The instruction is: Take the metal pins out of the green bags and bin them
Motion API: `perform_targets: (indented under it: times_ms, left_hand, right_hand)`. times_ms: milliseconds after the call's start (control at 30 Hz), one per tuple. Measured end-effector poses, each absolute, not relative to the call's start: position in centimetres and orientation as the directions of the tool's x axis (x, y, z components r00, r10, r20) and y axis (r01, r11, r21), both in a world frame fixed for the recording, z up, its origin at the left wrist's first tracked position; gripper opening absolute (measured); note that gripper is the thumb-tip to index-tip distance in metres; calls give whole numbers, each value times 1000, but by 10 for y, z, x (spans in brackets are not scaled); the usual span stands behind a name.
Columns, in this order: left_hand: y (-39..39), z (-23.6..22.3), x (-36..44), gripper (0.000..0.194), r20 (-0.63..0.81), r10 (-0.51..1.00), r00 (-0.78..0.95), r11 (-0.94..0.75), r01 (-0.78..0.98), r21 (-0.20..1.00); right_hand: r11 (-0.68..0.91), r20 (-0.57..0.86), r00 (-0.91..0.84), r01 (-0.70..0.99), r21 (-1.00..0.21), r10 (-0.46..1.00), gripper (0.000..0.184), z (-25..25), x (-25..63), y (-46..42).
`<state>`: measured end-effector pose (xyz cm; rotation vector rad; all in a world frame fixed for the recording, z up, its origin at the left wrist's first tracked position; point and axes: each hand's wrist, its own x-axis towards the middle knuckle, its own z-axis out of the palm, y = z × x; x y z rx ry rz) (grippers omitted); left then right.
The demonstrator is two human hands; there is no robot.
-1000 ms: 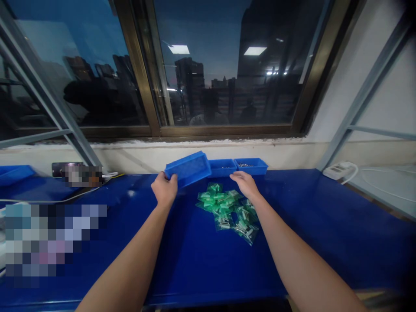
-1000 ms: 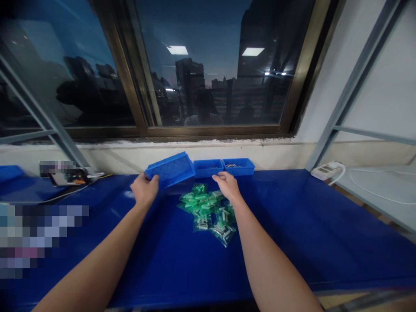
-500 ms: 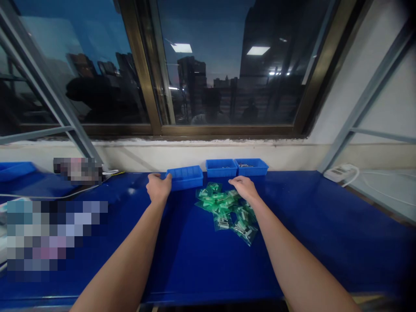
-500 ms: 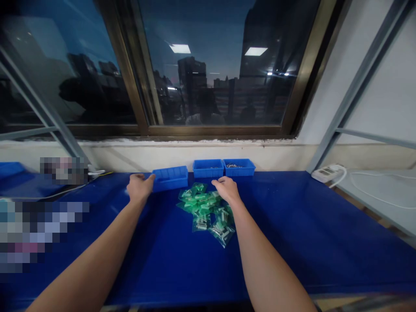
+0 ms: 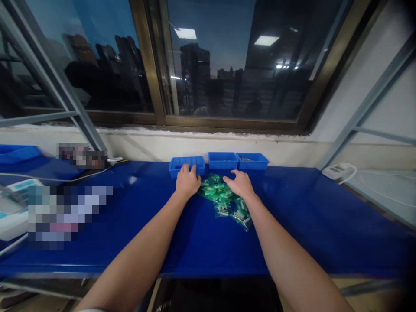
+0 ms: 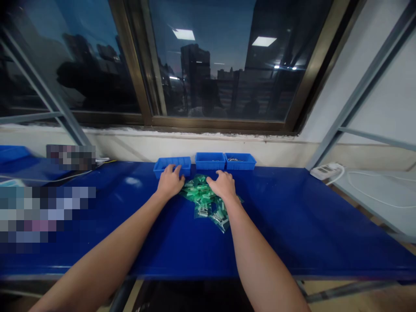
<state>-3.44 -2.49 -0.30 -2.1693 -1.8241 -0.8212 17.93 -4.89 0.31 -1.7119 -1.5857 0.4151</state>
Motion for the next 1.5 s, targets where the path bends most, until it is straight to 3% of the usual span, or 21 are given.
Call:
perform_targets:
  times_ms: [133,267,400,533,633,733,867,1033,1167,1267,1367,1500]
  left_hand:
    - [-11,-6,-44,44,492,866,94,-266,919,291]
    - [8,-5,-51,52,410,894,183,-318,903,290]
    - [32,-2,-54,56,314,915,253,-345,895,284]
    - [51,-1,-55,56,296,918,263,-357,871,336]
    - [56,0,-54,56,290,927,236,-345,840,419]
    - [51,5,-51,55,342,927,156,-318,810,492]
    - [28,16,-38,49,520,854,30,-352,768,535]
    - [-10,10,-16,50,259,850,459,-521,660,541]
    - [-26,0,-11,48,300,822,484,-569,680,463]
    - [-31,4,-14,51,260,810,526,-585,688,431]
    - [-35,10,-15,53,264,791,552,-611,691,387]
    - [-36,12,-12,52,228,802,552,-598,749,286]
  right_hand:
    - [151,345,175,659,-737,922,56,26,180,-57]
    - [249,313,-19,654,-714,949,72,56,187,-82]
    - [330,181,-275,770,-546,944,100,56,197,-124]
    - [240,-41,-276,890,-388,960,117,23,203,-159]
    - [195,-123,-247,923,-330,961,113,4,202,-163]
    - [236,-98,-281,916,-323,955,113,3,196,-148]
    - [316,-51,-355,882,-350,933,128,14,185,-115]
    - [427,-23,-463,836,-344,886,123,12,167,-76]
    - [436,126,-418,855,-282,900,93,6,158,-61]
    - [472,195,-434,848,-240,880,82,6,158,-62]
    - [473,207,-434,857,-205,877,84,9,161,-66]
    - [430,264,-376,884,-186,888,107,8,167,-62]
